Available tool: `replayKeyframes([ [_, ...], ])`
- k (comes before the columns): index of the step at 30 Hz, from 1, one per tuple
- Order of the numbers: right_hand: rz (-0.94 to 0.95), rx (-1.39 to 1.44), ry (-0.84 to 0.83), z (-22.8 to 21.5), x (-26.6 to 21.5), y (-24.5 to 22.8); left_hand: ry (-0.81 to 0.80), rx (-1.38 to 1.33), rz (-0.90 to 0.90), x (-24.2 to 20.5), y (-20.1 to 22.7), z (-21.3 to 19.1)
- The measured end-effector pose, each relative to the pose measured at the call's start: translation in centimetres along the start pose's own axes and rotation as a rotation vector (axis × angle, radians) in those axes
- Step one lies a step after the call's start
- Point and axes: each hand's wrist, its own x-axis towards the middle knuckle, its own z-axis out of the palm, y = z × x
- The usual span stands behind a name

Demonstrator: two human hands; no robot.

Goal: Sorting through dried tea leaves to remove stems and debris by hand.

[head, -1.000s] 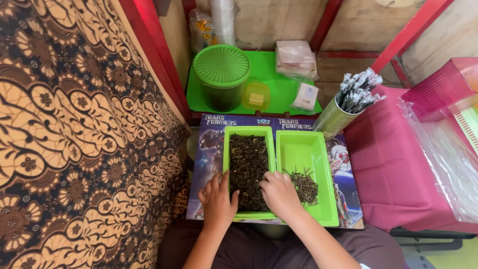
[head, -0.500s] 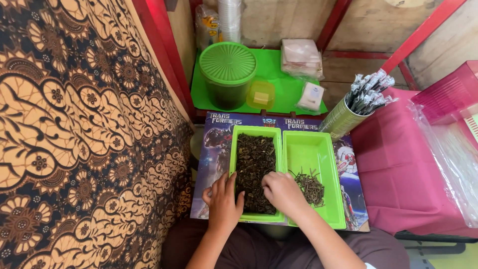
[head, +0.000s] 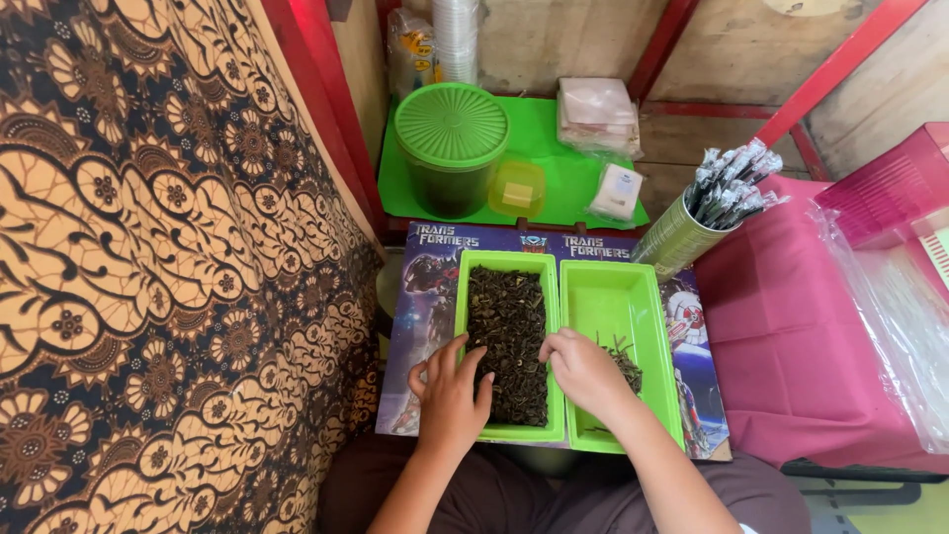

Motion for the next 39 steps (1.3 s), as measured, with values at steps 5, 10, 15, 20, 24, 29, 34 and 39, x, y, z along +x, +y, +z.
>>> replayKeyframes([
  [5,-0.18,-0.218,-0.014,2.4,-1.5,-2.9,0.049,-0.067,-0.005,0.3,0.5,0.2],
  [10,-0.498,-0.56,0.106,7.3,1.5,-1.3,0.056,-0.175,-0.02,-0.1,0.1,0.5],
  [15,-0.418,-0.696,0.206,5.9,4.8,-2.6,0.06,-0.288,0.033,-0.3,-0.1,0.5],
  [20,-0.35,-0.553,0.241,3.8,6.4,-3.0,0.118,-0.24,0.023,-0.2,-0.1,0.4],
  [24,-0.087,-0.2,0.054,0.2,6.0,-4.3,0.139,-0.21,0.022,-0.2,0.0,0.2],
  [29,-0.009,0.046,-0.014,-3.1,3.8,-5.4,0.131,-0.182,0.004,-0.2,0.0,0.6],
  [34,-0.017,0.168,-0.023,-4.1,3.0,-6.0,0.13,-0.148,-0.02,-0.1,0.0,0.7],
  [39,-0.086,-0.003,-0.072,-2.5,2.4,-6.7,0.127,-0.115,-0.016,-0.2,-0.1,0.9],
])
